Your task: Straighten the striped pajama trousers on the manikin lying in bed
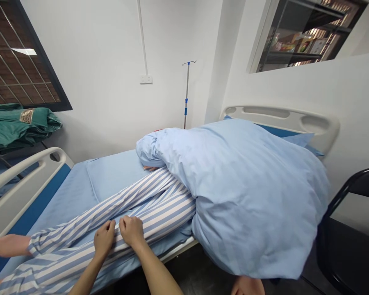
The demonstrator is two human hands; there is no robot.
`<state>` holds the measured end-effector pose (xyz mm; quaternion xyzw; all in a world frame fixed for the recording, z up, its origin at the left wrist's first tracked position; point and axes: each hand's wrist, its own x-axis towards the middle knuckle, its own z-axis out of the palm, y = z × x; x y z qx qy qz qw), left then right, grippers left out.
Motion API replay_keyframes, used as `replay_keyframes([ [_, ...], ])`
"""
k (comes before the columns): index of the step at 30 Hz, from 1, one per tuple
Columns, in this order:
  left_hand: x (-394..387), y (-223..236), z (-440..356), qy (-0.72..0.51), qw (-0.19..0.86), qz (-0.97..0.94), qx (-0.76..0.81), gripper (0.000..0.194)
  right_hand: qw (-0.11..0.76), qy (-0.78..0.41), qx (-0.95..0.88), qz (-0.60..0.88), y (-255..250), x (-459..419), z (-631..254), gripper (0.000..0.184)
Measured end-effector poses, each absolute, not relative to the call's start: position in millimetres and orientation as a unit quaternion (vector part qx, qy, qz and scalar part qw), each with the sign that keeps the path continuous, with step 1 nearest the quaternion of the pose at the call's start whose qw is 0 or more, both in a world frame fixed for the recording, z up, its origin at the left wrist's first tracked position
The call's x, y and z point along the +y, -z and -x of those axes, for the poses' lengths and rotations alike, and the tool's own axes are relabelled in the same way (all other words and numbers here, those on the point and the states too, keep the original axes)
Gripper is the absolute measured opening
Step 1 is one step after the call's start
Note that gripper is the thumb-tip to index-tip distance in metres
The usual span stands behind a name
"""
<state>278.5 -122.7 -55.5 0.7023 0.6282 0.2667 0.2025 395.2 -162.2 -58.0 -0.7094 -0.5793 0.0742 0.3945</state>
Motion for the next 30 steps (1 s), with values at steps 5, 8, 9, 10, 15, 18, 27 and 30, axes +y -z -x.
replay_keyframes([
  [5,-115.6,43.4,-298.8,-0.348,0.262,-0.688,0.581,0.038,0.428,-0.084,-0.55,0.713,62.4,-157.8,-395.6,0.042],
  [8,-115.8,44.6,-311.3,-0.379,0.282,-0.684,0.556,0.039,0.453,-0.102,-0.545,0.698,61.4,-156.0,-398.1,0.045],
  [9,-116.8,47.7,-313.4,-0.374,0.275,-0.691,0.554,0.038,0.46,-0.108,-0.542,0.695,61.7,-155.7,-398.9,0.045],
  [10,-118.1,51.7,-314.4,-0.36,0.263,-0.702,0.555,0.037,0.464,-0.112,-0.539,0.694,62.2,-155.6,-399.3,0.045],
  [15,-122.0,66.0,-312.2,-0.269,0.231,-0.736,0.577,0.035,0.46,-0.115,-0.534,0.7,62.8,-155.1,-398.3,0.043],
  [18,-121.5,64.3,-312.2,-0.248,0.228,-0.733,0.59,0.036,0.443,-0.116,-0.538,0.708,55.9,-154.7,-399.4,0.039],
  [27,-123.3,58.9,-316.4,-0.239,0.191,-0.743,0.595,0.034,0.414,-0.05,-0.559,0.716,34.8,-165.8,-433.0,0.042],
  [30,-124.3,59.0,-316.4,-0.239,0.192,-0.748,0.588,0.033,0.376,-0.023,-0.586,0.718,48.7,-170.9,-436.4,0.035],
])
